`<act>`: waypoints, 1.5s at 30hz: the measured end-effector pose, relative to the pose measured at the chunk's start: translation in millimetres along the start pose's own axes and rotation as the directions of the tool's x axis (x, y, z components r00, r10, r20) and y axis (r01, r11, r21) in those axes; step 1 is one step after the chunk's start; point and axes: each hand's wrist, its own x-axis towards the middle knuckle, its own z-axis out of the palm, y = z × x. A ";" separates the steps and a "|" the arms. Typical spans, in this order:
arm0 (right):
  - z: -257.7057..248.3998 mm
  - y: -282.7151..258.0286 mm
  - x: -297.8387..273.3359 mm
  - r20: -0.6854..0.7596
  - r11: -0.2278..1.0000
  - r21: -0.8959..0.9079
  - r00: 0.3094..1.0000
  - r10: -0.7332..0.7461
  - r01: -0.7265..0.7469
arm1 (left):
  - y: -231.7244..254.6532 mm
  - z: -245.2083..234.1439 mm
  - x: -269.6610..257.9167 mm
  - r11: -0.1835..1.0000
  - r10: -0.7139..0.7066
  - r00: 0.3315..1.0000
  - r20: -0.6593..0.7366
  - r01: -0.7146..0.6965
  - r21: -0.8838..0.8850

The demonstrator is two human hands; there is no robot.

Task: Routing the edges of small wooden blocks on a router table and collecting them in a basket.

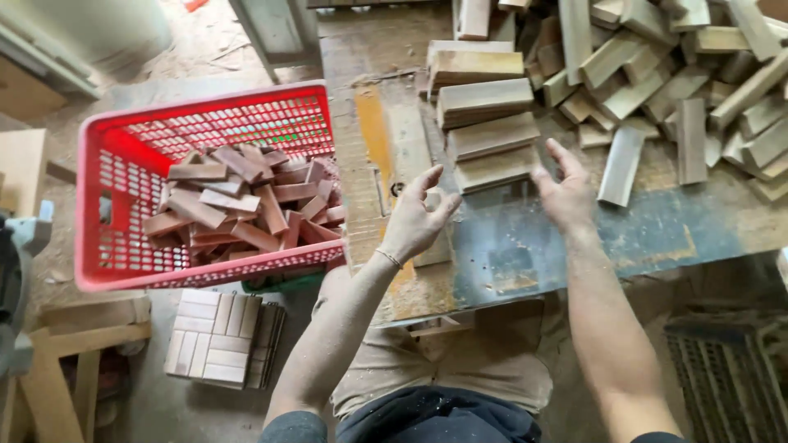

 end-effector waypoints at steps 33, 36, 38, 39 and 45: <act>134.0 -74.1 -124.4 0.429 0.794 -0.261 0.803 -0.414 0.549 | -45.1 -111.2 -147.7 0.934 0.296 0.800 -0.522 -0.127 0.335; 131.3 -96.1 -121.6 0.488 0.726 -0.234 0.724 -0.488 0.647 | -48.5 -115.9 -139.3 0.931 0.315 0.807 -0.500 -0.158 0.330; 140.7 -78.6 -114.8 0.496 0.684 -0.241 0.694 -0.523 0.688 | -49.5 -121.8 -141.6 0.881 0.359 0.817 -0.451 -0.137 0.453; 145.2 -70.2 -110.5 0.500 0.640 -0.249 0.663 -0.557 0.727 | -49.6 -125.0 -141.6 0.813 0.399 0.828 -0.394 -0.121 0.569; 143.0 -83.6 -100.0 0.554 0.723 -0.215 0.692 -0.463 0.656 | -35.6 -117.1 -102.6 0.605 0.442 0.895 0.057 -0.344 0.718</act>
